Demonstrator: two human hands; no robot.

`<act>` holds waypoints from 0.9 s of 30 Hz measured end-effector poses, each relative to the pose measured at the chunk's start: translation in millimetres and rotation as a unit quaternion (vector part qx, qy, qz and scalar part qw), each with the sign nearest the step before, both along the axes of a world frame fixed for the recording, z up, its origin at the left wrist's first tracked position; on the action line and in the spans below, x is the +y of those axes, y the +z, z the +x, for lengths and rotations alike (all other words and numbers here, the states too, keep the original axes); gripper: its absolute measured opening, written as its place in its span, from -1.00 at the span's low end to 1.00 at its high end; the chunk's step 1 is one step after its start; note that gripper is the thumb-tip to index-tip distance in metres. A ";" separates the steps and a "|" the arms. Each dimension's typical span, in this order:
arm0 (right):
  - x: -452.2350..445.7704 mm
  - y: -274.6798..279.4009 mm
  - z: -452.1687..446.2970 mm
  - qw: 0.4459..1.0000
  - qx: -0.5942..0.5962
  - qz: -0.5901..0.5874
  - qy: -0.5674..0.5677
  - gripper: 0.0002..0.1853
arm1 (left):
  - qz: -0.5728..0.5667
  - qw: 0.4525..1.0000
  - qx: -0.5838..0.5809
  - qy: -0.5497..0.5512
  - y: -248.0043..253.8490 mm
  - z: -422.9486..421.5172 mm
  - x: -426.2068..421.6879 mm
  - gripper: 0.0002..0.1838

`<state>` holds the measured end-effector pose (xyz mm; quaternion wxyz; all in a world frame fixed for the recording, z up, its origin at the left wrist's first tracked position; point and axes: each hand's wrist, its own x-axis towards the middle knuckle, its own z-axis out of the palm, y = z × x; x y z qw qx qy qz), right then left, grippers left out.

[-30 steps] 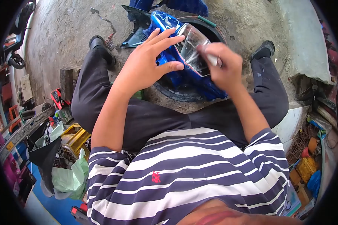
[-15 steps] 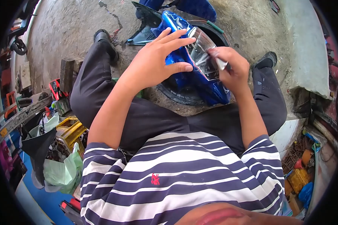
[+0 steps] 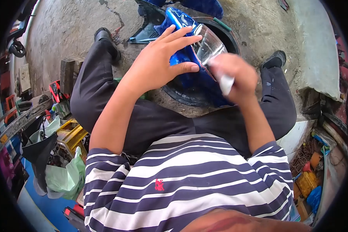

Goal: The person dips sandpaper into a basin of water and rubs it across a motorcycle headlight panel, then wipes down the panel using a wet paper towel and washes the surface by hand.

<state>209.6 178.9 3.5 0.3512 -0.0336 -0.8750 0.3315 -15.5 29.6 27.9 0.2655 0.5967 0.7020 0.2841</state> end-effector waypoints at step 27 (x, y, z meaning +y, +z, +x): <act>-0.7 0.6 2.5 0.997 -0.031 0.070 0.000 -0.50 | 0.005 1.000 0.015 -0.006 -0.2 1.0 1.9 -0.20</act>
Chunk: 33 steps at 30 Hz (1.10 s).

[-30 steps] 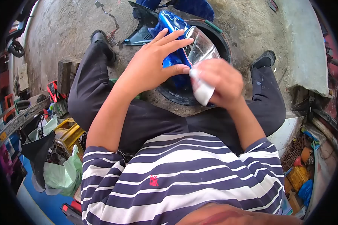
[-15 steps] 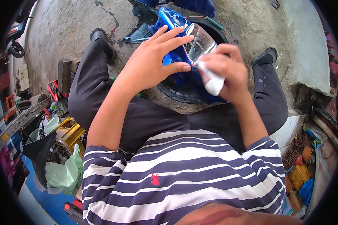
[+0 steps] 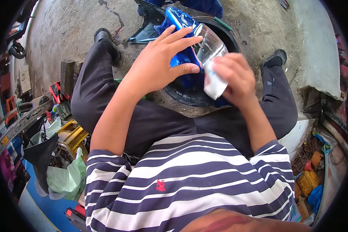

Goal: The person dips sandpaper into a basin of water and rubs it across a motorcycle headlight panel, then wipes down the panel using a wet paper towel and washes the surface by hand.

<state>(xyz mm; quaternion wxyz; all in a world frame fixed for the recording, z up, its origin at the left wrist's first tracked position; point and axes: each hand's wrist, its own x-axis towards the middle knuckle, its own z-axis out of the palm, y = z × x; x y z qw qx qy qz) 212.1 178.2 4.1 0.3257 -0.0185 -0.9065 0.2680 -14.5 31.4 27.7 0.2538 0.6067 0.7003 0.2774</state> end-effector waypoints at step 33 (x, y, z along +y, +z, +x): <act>-15.8 18.4 -8.4 0.999 0.009 -0.014 0.031 -0.48 | -0.007 1.000 0.002 -0.001 0.6 -2.6 2.4 -0.16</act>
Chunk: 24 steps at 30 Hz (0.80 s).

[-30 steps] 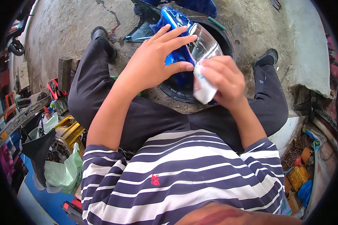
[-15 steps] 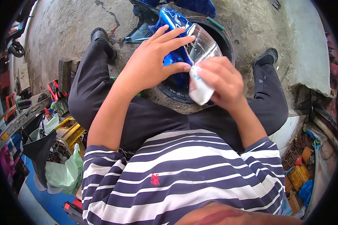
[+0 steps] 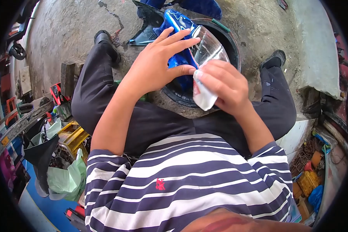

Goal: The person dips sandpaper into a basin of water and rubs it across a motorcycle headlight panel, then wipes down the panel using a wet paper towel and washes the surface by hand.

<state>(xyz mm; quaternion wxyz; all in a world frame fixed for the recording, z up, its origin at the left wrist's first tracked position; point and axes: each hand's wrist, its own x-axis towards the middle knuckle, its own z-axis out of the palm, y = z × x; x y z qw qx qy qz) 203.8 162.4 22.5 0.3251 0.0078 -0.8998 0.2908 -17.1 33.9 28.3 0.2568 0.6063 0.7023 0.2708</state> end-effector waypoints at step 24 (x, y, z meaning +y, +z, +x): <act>46.2 -60.2 27.9 0.962 -0.057 -0.233 -0.128 -0.57 | -0.026 0.999 -0.008 -0.023 9.8 -2.3 6.1 0.11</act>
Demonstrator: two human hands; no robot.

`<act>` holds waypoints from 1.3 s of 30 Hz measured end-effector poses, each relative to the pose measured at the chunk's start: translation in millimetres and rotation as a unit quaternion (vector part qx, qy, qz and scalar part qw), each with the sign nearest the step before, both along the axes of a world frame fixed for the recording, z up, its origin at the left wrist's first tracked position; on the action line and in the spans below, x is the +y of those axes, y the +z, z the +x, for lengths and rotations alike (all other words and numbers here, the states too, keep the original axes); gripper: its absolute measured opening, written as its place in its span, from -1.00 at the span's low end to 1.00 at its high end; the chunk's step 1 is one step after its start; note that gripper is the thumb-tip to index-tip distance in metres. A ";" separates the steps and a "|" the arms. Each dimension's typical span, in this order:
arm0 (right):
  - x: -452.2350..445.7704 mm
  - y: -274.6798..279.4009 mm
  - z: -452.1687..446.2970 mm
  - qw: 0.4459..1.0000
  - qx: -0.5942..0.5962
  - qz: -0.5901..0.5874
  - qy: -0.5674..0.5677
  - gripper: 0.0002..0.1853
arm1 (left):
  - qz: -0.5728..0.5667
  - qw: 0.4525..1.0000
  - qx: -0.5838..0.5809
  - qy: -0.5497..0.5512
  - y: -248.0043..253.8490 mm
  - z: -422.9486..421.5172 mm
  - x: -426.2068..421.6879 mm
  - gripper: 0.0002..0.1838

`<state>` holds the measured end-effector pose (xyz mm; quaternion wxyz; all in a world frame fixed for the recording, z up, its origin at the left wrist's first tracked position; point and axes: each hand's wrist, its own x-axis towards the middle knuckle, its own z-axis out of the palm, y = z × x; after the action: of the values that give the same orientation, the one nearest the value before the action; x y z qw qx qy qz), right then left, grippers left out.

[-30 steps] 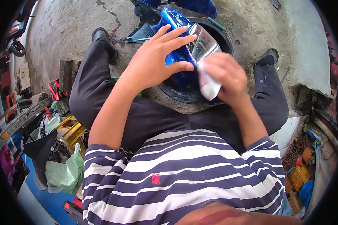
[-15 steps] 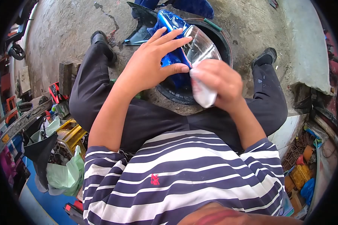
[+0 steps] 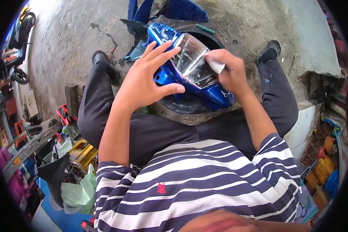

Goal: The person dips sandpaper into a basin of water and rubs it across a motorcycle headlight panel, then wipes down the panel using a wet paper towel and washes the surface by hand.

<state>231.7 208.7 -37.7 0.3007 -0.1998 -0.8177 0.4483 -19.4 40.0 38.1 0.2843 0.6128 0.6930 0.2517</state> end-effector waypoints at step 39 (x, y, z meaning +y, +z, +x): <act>-27.2 -10.0 4.4 0.999 -0.035 -0.037 -0.016 -0.79 | 0.113 0.985 0.127 -0.013 9.8 17.1 5.4 0.13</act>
<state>236.0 181.5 -47.7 0.2717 -0.2395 -0.8074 0.4658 -2.3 45.4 47.9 0.1260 0.6772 0.6824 0.2448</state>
